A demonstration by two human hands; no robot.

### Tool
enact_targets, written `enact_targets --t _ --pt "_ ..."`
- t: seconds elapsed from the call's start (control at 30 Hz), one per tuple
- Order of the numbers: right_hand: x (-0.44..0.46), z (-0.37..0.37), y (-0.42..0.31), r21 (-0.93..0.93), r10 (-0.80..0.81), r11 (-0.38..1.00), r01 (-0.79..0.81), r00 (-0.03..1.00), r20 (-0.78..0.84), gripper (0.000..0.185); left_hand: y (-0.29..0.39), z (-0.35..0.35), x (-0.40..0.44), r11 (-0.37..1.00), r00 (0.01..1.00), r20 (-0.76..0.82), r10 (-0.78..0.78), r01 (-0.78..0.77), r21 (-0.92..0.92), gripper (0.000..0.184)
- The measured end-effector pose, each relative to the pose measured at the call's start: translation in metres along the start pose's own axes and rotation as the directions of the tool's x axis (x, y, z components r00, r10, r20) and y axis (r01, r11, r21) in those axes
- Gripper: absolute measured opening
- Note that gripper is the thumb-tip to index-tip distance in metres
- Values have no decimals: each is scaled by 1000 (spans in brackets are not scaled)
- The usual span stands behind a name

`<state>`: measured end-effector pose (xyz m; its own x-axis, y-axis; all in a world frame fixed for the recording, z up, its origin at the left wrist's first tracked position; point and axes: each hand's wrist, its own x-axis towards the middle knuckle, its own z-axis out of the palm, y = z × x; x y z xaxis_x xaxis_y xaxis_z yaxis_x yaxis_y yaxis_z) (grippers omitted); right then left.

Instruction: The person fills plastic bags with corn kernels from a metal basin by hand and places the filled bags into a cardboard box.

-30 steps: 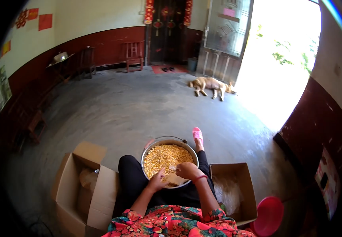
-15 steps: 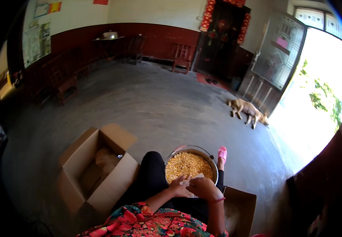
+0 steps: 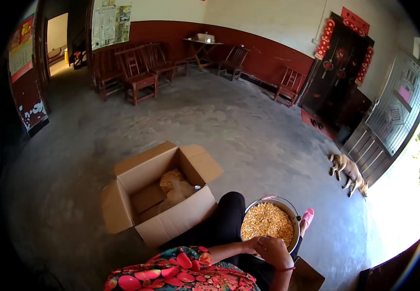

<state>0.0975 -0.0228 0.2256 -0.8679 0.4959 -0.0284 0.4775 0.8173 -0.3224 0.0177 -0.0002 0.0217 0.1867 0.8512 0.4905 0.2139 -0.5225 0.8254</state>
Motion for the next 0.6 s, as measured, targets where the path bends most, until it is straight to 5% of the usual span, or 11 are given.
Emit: enact_targets --t 0.07,0.17,0.27,0.3,0.4,0.47,0.53,0.57,0.6 --pt "-1 5 8 9 17 1000 -17 1000 -16 20 8 -2 1 995 997 72 3 4 -96 34" --pt "-8 -2 17 180 20 984 7 989 -147 18 -48 31 5 981 988 -144 -63 35 -192 26" --pt "-27 -7 44 167 246 961 -223 959 -139 22 -58 21 2 962 951 -144 -274 269 -51 20" --pt "-34 -9 54 339 400 871 -356 914 -66 26 -53 17 0 962 954 -128 -272 266 -61 20" --pt "-48 8 86 289 472 866 -407 858 -205 37 -39 9 0 852 899 -140 -415 329 -407 19" --pt "-51 41 118 143 281 959 -245 897 -340 59 -34 7 6 987 969 -220 -112 82 -140 19" --pt "-45 65 119 179 293 950 -255 926 -237 70 -58 23 3 998 967 -251 -48 56 26 19" --pt "-42 90 132 176 249 961 -212 941 -230 75 -14 4 5 998 973 -224 -53 45 -42 21" --pt "-37 117 141 216 245 958 -186 925 -291 62 -13 2 3 998 978 -204 -44 35 -51 21"
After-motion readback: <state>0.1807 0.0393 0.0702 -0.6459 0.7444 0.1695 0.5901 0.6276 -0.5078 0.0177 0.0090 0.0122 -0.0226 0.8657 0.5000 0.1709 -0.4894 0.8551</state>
